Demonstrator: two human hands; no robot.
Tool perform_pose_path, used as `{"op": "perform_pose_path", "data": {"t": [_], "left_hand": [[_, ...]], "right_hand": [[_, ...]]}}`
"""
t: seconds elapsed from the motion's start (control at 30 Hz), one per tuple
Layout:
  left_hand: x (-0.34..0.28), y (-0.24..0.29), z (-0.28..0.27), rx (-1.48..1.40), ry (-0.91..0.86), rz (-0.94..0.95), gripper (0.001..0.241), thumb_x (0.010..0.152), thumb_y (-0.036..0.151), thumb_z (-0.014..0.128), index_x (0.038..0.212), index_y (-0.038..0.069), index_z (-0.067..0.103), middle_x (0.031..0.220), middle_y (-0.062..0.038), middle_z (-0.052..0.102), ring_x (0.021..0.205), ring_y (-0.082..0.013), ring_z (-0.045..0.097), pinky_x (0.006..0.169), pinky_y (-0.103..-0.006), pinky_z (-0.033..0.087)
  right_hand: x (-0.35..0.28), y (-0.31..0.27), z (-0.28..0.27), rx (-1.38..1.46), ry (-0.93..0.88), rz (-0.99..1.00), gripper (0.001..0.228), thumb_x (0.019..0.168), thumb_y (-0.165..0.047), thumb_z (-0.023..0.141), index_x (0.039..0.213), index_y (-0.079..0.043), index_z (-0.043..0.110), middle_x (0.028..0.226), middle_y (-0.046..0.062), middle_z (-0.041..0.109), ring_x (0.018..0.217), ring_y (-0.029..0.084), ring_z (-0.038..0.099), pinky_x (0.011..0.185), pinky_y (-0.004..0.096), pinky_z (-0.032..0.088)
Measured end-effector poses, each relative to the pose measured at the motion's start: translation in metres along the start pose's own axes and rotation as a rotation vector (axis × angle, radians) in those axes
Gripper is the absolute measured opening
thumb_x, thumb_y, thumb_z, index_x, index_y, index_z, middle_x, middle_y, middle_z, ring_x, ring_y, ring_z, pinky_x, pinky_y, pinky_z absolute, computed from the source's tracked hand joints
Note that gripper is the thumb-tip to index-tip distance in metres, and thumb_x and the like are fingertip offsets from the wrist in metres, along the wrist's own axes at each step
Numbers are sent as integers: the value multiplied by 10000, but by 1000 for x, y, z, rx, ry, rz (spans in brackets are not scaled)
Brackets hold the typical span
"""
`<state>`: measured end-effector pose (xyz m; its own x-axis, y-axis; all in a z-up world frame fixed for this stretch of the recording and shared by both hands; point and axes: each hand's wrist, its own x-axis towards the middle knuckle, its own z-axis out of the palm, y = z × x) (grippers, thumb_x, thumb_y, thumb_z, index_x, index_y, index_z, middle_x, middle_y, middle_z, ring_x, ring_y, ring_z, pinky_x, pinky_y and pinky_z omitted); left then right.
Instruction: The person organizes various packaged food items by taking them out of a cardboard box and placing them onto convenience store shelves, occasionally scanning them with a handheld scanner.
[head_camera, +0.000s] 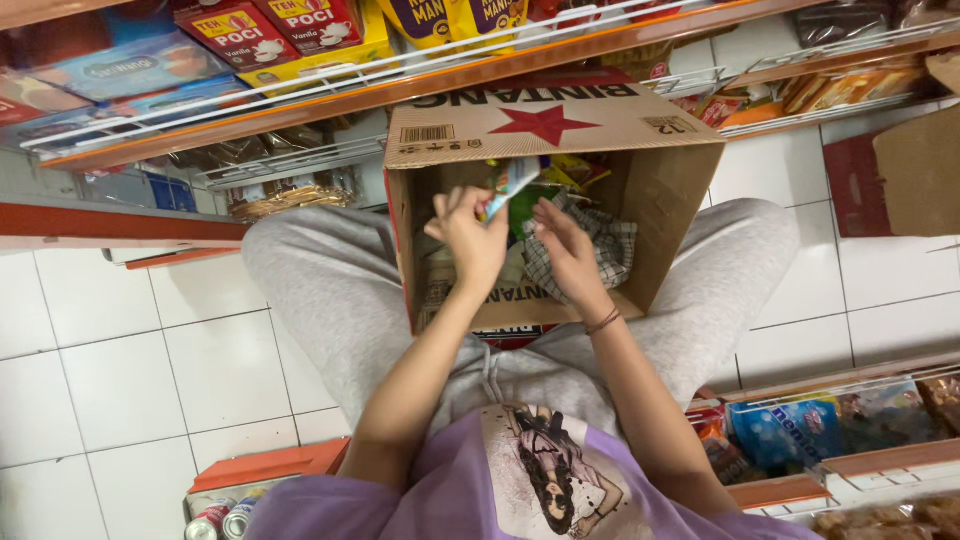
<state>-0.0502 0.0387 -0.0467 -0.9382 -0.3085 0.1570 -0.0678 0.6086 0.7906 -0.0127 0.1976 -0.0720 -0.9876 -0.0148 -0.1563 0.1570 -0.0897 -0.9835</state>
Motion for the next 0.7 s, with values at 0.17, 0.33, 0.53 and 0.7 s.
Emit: {"op": "perform_pose_path", "data": {"t": [0.17, 0.33, 0.53, 0.7], "left_hand": [[-43, 57, -48, 46, -266, 241, 291, 751, 164, 778, 1038, 119, 752, 1226, -67, 587, 1252, -278, 488, 1032, -522, 278], [-42, 86, -102, 115, -419, 449, 440, 815, 345, 767, 1196, 125, 741, 1484, -185, 419, 1421, -398, 336, 1083, -628, 200], [-4, 75, -139, -45, -391, 209, 649, 888, 377, 780, 1382, -9, 612, 1337, -208, 561, 1273, -343, 511, 1068, -484, 410], [5, 51, -125, -741, -706, -244, 297, 911, 153, 797, 1150, -9, 729, 1055, -84, 775, 919, -103, 690, 816, -286, 579]], "right_hand": [[-28, 9, 13, 504, -130, 87, 626, 1020, -394, 606, 1486, -27, 406, 1420, 100, 557, 1338, 216, 569, 1151, 409, 476], [-34, -8, 11, 645, 98, 298, 635, 1044, -483, 537, 1432, 18, 501, 1373, 176, 605, 1212, 301, 618, 1041, 491, 500], [-45, -13, -28, 657, -136, 265, 573, 1058, -414, 505, 1460, -7, 487, 1443, 131, 591, 1308, 255, 591, 1109, 446, 473], [-49, -42, -32, 402, -190, 249, 436, 1065, -228, 581, 1413, 31, 539, 1397, 110, 625, 1254, 194, 609, 1073, 380, 497]]}}
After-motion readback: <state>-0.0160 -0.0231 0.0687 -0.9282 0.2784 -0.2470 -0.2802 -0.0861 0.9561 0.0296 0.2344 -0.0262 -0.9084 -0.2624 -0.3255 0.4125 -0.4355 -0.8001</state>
